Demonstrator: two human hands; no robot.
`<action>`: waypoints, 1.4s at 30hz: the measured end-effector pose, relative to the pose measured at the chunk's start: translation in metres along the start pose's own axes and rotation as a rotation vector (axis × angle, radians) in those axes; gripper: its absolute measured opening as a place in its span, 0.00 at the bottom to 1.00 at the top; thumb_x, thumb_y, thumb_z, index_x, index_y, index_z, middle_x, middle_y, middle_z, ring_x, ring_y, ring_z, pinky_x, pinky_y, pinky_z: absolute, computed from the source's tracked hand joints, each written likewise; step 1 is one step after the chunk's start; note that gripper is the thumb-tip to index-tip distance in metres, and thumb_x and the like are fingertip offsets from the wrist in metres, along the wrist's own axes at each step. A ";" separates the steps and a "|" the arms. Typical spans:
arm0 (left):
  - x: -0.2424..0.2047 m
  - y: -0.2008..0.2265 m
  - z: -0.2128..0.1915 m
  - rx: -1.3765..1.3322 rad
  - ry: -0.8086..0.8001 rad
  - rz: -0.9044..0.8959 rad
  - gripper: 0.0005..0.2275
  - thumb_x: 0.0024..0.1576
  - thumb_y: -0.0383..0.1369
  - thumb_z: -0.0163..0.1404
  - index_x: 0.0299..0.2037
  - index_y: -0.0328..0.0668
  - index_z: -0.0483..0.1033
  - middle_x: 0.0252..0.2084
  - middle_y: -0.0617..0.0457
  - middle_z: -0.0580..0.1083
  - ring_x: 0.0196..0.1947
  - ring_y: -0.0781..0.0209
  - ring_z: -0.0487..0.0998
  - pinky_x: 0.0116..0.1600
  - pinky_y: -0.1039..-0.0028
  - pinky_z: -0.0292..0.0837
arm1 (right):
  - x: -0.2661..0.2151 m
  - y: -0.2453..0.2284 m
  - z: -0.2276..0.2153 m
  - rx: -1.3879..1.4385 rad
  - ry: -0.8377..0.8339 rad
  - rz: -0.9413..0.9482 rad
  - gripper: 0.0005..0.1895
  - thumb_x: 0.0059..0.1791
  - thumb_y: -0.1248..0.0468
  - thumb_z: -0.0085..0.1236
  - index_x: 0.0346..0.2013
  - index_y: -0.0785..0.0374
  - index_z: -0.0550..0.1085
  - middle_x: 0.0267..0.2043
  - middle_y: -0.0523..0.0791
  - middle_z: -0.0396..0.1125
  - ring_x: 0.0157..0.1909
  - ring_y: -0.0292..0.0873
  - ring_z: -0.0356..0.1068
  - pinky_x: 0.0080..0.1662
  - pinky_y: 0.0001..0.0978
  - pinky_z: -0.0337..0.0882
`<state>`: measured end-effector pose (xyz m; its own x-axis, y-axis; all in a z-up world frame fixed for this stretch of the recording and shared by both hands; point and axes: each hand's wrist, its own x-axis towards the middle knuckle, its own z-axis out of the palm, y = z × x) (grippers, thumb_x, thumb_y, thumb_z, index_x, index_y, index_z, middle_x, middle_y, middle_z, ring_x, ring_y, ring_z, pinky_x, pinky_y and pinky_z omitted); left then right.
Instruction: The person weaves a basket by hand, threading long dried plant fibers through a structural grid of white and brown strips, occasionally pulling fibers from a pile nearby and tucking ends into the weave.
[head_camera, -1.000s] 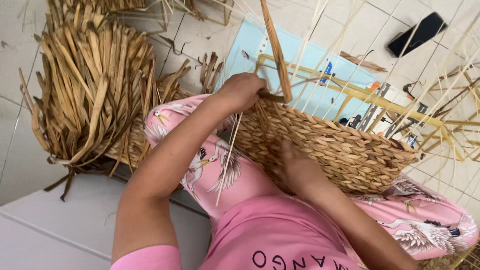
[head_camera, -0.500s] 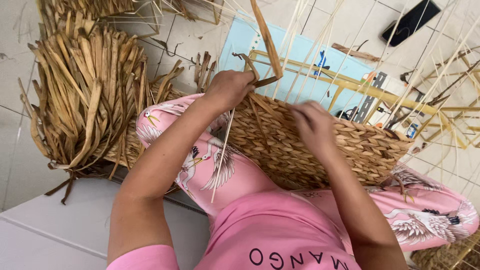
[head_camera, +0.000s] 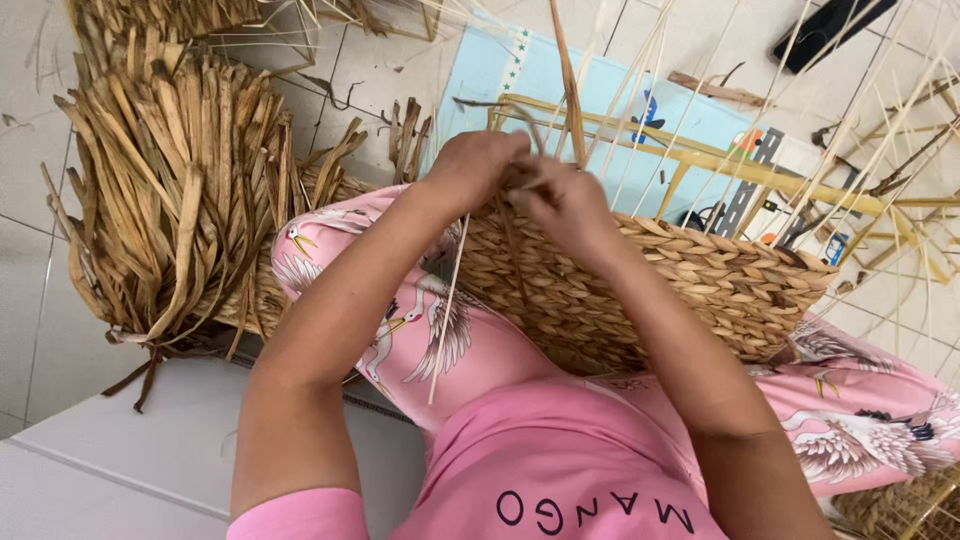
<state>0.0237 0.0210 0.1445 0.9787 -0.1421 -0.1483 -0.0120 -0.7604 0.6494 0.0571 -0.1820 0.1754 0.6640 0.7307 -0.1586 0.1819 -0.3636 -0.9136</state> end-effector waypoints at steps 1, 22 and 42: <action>0.002 0.002 0.000 0.002 0.004 0.003 0.05 0.59 0.32 0.49 0.43 0.47 0.75 0.38 0.43 0.78 0.41 0.39 0.79 0.42 0.52 0.72 | 0.002 -0.007 -0.009 -0.003 0.002 -0.004 0.19 0.51 0.66 0.60 0.57 0.62 0.72 0.47 0.46 0.76 0.47 0.45 0.79 0.49 0.34 0.77; -0.007 0.010 0.016 0.012 0.107 -0.210 0.07 0.58 0.33 0.53 0.34 0.37 0.77 0.37 0.41 0.77 0.42 0.38 0.77 0.46 0.50 0.70 | -0.075 0.013 -0.052 -1.446 -0.367 0.022 0.03 0.56 0.63 0.49 0.41 0.57 0.71 0.27 0.41 0.70 0.31 0.42 0.73 0.59 0.39 0.63; 0.012 0.020 -0.004 0.263 -0.155 0.041 0.08 0.53 0.27 0.52 0.41 0.46 0.78 0.36 0.43 0.79 0.39 0.40 0.79 0.41 0.53 0.73 | -0.018 0.007 0.022 -0.842 0.139 -0.091 0.14 0.43 0.62 0.62 0.39 0.66 0.73 0.43 0.56 0.68 0.45 0.58 0.68 0.47 0.50 0.69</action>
<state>0.0359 0.0070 0.1584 0.9336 -0.2552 -0.2513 -0.1229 -0.8873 0.4444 0.0308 -0.1852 0.1633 0.6936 0.7204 -0.0009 0.6801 -0.6551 -0.3291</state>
